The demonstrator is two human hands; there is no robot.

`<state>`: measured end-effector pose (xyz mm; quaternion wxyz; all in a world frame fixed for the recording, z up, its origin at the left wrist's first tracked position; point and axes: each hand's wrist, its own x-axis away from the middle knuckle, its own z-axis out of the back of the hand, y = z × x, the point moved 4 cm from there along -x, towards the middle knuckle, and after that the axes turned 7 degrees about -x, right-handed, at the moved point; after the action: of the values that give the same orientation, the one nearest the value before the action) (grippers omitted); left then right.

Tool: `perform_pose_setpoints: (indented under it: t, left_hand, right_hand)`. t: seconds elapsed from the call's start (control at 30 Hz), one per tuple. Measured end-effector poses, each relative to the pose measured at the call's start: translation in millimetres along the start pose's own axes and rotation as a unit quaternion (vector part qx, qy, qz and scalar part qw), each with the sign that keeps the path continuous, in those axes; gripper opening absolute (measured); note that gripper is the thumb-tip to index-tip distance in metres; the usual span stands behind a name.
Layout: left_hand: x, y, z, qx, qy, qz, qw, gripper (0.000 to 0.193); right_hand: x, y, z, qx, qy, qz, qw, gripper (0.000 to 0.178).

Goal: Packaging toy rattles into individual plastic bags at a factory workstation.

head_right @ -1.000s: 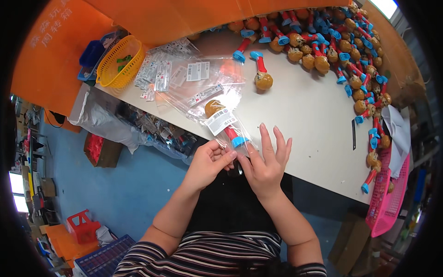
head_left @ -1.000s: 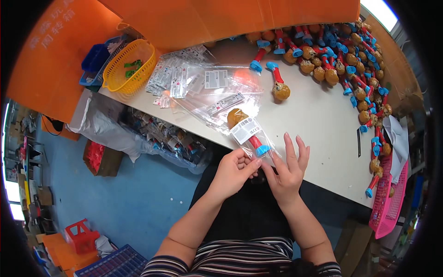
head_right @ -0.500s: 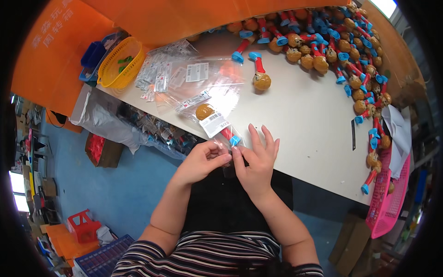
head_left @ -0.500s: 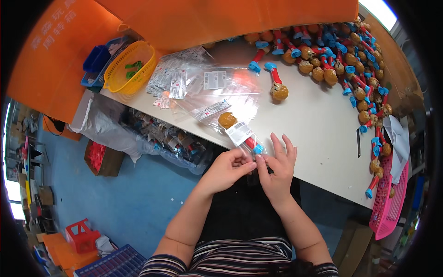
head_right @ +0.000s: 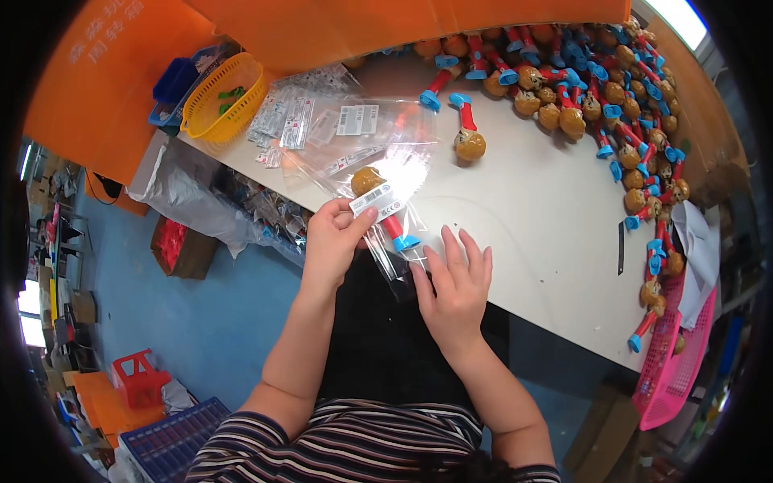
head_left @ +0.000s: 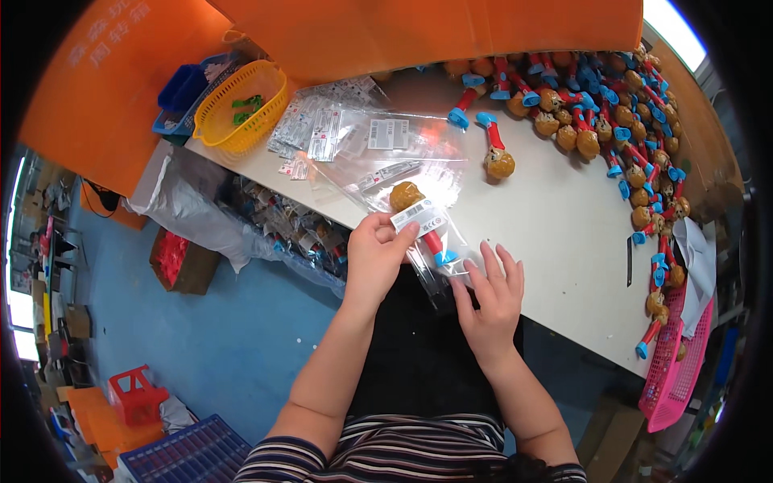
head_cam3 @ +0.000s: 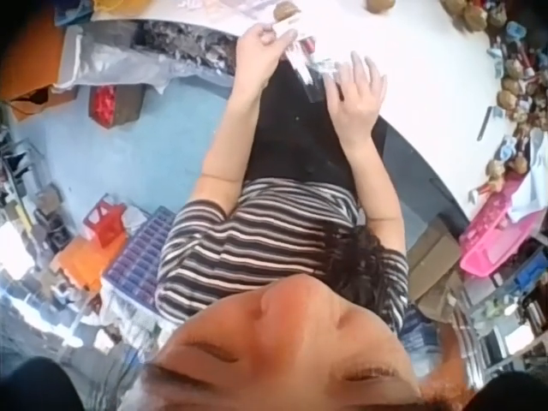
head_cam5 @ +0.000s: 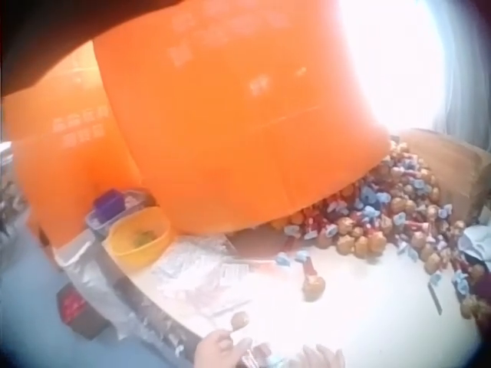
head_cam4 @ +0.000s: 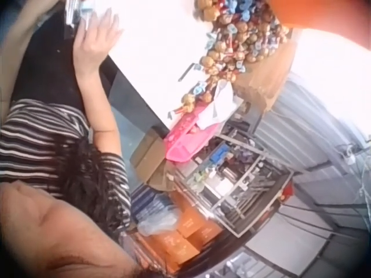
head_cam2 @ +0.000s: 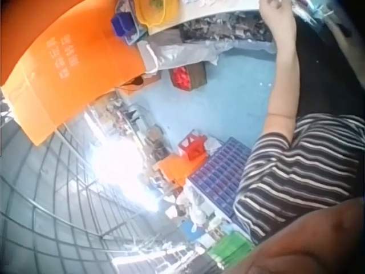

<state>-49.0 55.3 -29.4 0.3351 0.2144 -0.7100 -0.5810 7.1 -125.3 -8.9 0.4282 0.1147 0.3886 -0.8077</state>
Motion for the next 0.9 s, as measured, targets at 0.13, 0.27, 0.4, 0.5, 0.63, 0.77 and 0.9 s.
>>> perform_pose_setpoints:
  t: [0.13, 0.27, 0.4, 0.5, 0.63, 0.77, 0.9]
  left_hand:
    - [-4.2, -5.9, -4.7, 0.042, -0.061, 0.042, 0.996, 0.025]
    - [-4.2, -8.0, -2.3, 0.039, -0.071, 0.051, 0.995, 0.031]
    - [2.3, -4.9, -3.4, 0.023, -0.046, 0.073, 0.996, 0.043]
    - [3.9, -1.7, -6.7, 0.055, -0.059, 0.071, 0.994, 0.048]
    - [11.5, -1.3, -19.8, 0.133, -0.166, 0.107, 0.971, 0.046]
    - [16.8, -3.2, -20.5, 0.086, -0.192, 0.100, 0.973, 0.038]
    - [17.0, -4.5, -16.9, 0.016, -0.233, 0.127, 0.964, 0.034]
  right_hand:
    - [-9.6, -6.7, -3.7, 0.037, -0.009, 0.040, 0.998, 0.029]
    - [-12.0, -3.1, -7.2, 0.045, -0.023, 0.017, 0.999, 0.031]
    - [-11.0, -4.6, -4.1, -0.067, -0.001, -0.014, 0.998, 0.030]
    - [-10.3, -7.8, -0.8, -0.132, 0.025, -0.016, 0.991, 0.027]
    - [-7.2, -13.2, -0.6, -0.129, 0.022, -0.019, 0.991, 0.025]
    - [-5.3, -20.0, 3.7, -0.036, -0.005, -0.053, 0.998, 0.023]
    - [-2.5, -18.4, 12.4, 0.017, -0.073, -0.054, 0.996, 0.023]
